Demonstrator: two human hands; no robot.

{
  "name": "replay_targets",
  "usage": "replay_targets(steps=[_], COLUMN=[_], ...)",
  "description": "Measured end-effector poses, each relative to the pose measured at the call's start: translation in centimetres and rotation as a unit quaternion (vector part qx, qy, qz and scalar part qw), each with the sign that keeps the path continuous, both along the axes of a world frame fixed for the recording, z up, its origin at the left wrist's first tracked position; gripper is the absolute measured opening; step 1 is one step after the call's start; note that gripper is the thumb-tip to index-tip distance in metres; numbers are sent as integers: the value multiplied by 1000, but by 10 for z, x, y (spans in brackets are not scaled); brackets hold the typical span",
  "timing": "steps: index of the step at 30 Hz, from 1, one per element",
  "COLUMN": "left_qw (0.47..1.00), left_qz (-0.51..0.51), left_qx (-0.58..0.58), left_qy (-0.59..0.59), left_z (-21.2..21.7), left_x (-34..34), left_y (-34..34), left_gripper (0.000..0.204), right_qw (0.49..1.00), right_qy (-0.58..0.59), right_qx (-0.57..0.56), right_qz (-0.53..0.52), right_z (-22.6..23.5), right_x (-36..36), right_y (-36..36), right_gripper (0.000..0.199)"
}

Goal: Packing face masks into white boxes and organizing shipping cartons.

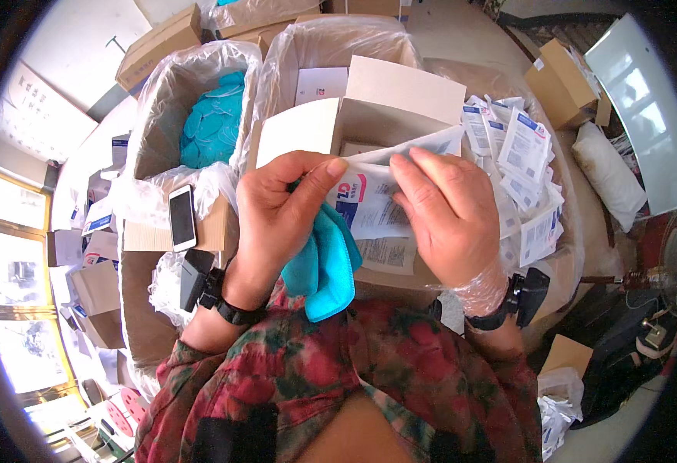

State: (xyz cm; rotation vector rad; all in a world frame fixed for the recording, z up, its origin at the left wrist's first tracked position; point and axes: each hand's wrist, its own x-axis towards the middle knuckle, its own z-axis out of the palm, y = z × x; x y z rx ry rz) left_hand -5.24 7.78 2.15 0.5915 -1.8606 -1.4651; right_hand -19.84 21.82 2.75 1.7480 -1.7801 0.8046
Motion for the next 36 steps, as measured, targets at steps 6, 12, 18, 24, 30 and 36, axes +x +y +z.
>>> replay_targets(steps=[6,12,18,24,30,36], left_qw=[990,971,999,990,992,999], left_qz=[9,-25,-51,-8,52,-45], left_qx=[-142,-236,-14,140,106,-16], left_qy=[-19,18,5,-26,-31,-17], left_z=[3,2,5,-3,-34,-17], left_x=[2,2,6,-1,-4,19], left_y=[3,2,0,-17,-64,-58], left_gripper=[12,6,13,19,20,15], right_qw=[979,975,991,978,947,970], right_qy=[-185,-160,-7,110,-3,-21], right_qx=[70,95,86,69,92,96], right_qz=[47,120,101,163,307,221], right_z=[24,13,20,20,31,46], right_x=[13,-5,15,43,67,37], right_y=[0,-24,-29,-16,11,9], right_gripper=[15,17,13,12,16,20])
